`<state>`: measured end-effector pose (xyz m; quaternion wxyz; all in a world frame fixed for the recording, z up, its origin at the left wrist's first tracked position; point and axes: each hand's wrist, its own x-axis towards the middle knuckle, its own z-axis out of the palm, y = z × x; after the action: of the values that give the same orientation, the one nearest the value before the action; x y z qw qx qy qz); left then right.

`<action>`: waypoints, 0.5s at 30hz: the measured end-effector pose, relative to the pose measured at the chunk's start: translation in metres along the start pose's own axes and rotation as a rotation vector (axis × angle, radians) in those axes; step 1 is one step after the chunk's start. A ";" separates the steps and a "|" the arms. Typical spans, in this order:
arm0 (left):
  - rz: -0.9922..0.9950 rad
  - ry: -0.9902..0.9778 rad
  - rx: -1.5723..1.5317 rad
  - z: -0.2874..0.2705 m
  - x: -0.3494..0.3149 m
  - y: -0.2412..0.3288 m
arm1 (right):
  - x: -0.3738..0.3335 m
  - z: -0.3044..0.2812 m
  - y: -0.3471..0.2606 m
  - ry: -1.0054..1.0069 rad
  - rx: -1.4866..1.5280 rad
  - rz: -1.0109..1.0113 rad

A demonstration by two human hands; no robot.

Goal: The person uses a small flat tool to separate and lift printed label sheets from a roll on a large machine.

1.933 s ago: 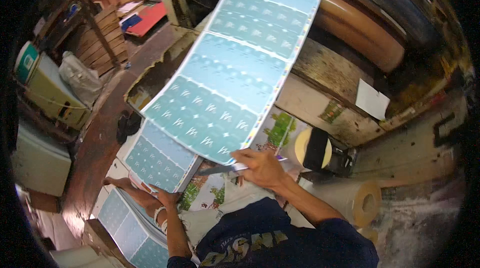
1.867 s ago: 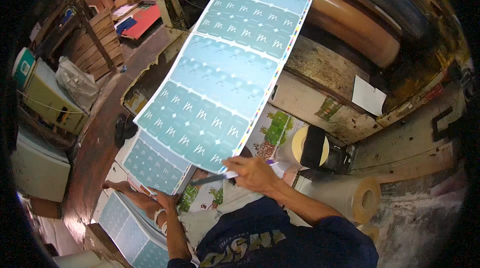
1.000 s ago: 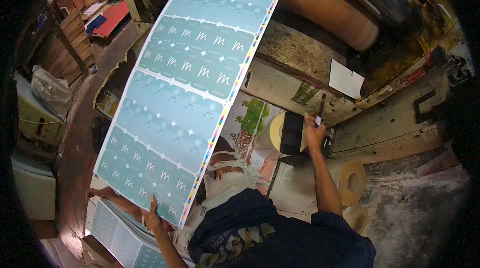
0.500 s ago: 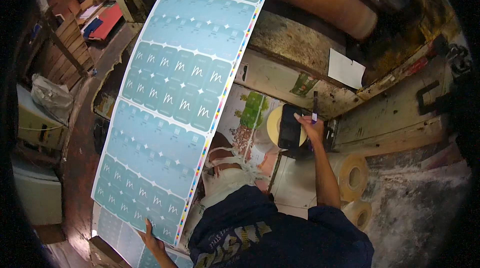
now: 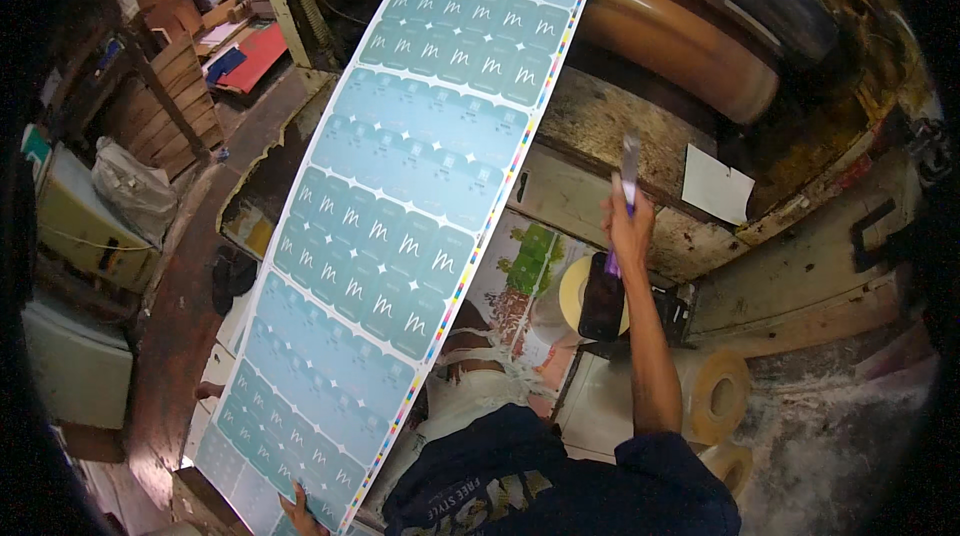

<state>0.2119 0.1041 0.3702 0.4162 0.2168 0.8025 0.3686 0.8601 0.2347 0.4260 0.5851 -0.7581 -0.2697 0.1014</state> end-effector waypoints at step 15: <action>-0.113 -0.077 0.166 -0.063 0.055 -0.105 | 0.012 0.070 -0.005 -0.047 -0.097 -0.376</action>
<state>0.1248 0.0472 0.2855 0.4474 0.2188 0.8246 0.2683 0.8356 0.2999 0.4122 0.5501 -0.7191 -0.4246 -0.0053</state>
